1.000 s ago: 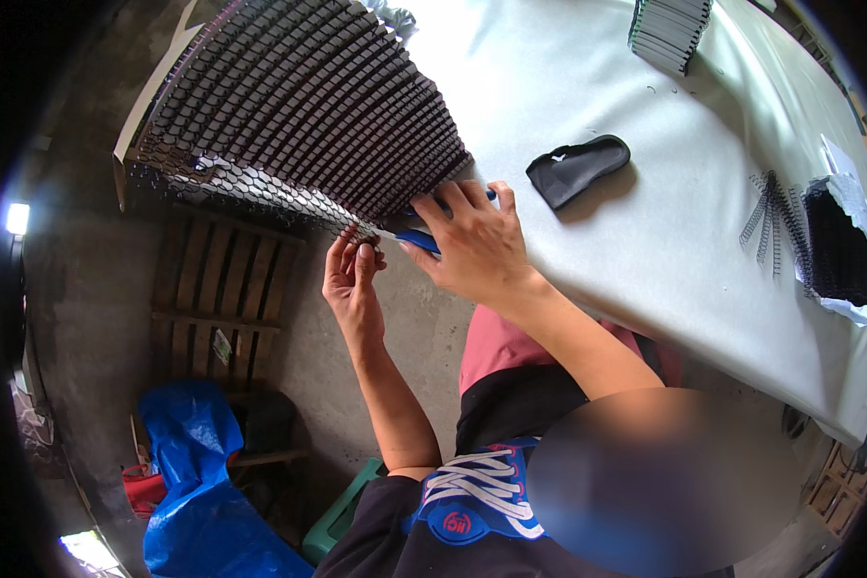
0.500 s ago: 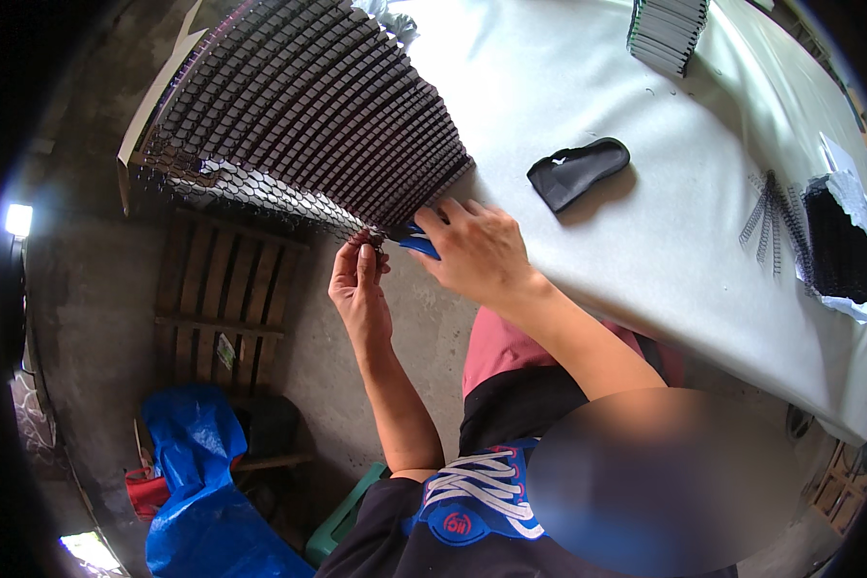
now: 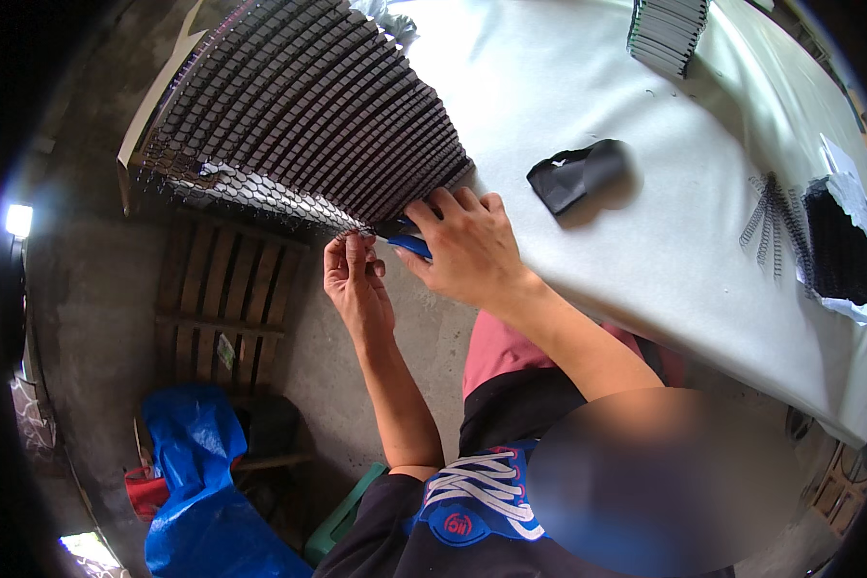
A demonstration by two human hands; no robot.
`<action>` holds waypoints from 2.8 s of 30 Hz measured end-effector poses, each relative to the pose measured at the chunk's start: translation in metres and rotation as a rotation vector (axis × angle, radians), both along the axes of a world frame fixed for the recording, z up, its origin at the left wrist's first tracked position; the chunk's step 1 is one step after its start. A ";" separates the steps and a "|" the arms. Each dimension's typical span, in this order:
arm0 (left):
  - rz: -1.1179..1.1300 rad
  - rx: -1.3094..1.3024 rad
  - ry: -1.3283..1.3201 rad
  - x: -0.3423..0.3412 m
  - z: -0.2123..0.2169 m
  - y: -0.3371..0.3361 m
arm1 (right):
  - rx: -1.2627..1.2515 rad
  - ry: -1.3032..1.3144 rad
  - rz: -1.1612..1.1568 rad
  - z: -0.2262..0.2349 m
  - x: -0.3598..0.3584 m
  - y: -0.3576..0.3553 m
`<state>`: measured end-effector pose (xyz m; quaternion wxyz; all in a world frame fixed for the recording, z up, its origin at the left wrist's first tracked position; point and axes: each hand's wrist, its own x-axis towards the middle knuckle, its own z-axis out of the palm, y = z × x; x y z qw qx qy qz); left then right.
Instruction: The person uses wire cutters to trim and bend the ends of the spiral bindings on a stack of notebooks, then stacks the completed notebooks on a table.
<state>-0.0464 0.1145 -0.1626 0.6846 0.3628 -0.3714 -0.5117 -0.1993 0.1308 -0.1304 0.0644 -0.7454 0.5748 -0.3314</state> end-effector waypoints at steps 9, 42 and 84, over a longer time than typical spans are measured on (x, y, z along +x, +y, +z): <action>0.087 -0.057 -0.167 0.001 -0.003 0.002 | -0.053 0.055 -0.016 -0.001 0.001 -0.004; 0.066 -0.104 -0.173 0.006 0.001 0.000 | -0.034 0.082 -0.018 0.009 0.000 -0.003; 0.035 -0.090 -0.123 0.003 0.013 -0.003 | 0.004 0.041 -0.031 0.008 -0.003 -0.007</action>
